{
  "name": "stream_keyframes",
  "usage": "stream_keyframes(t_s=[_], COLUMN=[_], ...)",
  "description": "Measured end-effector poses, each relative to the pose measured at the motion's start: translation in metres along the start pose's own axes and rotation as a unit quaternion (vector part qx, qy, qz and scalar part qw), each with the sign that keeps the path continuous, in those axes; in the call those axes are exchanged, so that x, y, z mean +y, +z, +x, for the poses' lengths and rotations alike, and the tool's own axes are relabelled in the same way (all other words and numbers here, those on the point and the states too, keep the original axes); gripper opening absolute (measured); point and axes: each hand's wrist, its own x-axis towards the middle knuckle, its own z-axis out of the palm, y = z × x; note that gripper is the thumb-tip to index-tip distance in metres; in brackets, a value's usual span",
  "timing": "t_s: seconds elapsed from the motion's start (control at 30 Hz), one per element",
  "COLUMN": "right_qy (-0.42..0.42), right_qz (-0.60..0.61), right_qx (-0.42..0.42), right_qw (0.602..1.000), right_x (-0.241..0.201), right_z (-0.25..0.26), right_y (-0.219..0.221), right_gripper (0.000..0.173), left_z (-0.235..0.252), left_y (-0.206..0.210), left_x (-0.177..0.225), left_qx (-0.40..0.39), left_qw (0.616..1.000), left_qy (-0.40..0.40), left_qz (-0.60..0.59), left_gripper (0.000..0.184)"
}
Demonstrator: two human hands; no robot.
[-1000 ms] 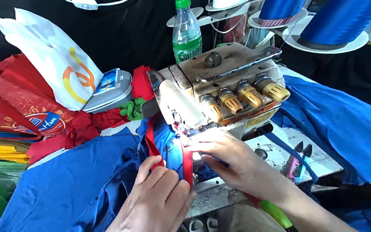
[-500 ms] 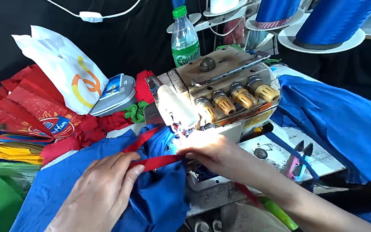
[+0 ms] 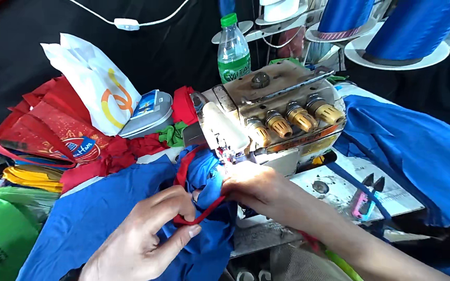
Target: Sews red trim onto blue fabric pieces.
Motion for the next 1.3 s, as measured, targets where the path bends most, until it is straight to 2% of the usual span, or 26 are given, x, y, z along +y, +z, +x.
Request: stream_keyframes(t_s=[0.23, 0.33, 0.43, 0.5, 0.67, 0.7, 0.83, 0.97, 1.03, 1.13, 1.2, 1.3], right_qy=[-0.005, 0.006, -0.002, -0.010, -0.022, -0.036, -0.053, 0.021, 0.087, 0.157, 0.167, 0.151], right_qz=[-0.066, -0.005, 0.075, 0.092, 0.103, 0.109, 0.130, 0.104, 0.063, -0.009, -0.037, -0.033], right_qx=[0.006, 0.006, 0.010, 0.005, -0.022, -0.021, -0.019, 0.007, 0.019, 0.030, 0.046, 0.080], right_qw=[0.998, 1.000, 0.997, 0.996, 0.994, 0.993, 0.990, 0.994, 0.994, 0.987, 0.984, 0.985], right_x=[0.001, -0.008, -0.028, -0.040, -0.050, -0.048, -0.045, -0.043, -0.042, -0.042, -0.043, -0.045], right_z=[0.002, 0.009, 0.017, 0.018, -0.006, -0.012, -0.028, -0.042, -0.047, -0.048, -0.045, -0.043], right_y=[0.005, 0.012, 0.018, 0.015, 0.002, 0.002, -0.002, -0.001, 0.002, 0.009, 0.015, 0.021], right_gripper=[0.018, 0.012, 0.017, 0.015, 0.023, 0.023, 0.022, 0.023, 0.028, 0.034, 0.031, 0.024], left_z=[-0.006, -0.002, 0.003, 0.005, 0.010, 0.012, 0.022, 0.020, 0.014, 0.007, 0.006, 0.006], left_y=[-0.015, -0.017, -0.005, 0.002, 0.008, 0.011, 0.015, -0.003, -0.014, -0.029, -0.030, -0.023], left_x=[-0.010, 0.000, 0.012, 0.011, -0.007, -0.012, -0.038, -0.053, -0.057, -0.051, -0.046, -0.045], left_qx=[0.048, 0.052, 0.056, 0.040, -0.122, -0.131, -0.056, -0.053, -0.051, -0.065, -0.077, -0.084], left_qw=[0.970, 0.974, 0.985, 0.991, 0.992, 0.990, 0.969, 0.959, 0.966, 0.994, 0.997, 0.996], left_qy=[0.019, 0.034, 0.048, 0.038, -0.008, -0.008, 0.063, 0.060, 0.046, 0.019, 0.009, 0.014], left_qz=[0.239, 0.216, 0.154, 0.123, 0.024, 0.048, 0.231, 0.273, 0.247, 0.083, -0.026, -0.025], left_gripper=[0.020, 0.020, 0.016, 0.021, 0.037, 0.038, 0.027, 0.021, 0.021, 0.021, 0.019, 0.014])
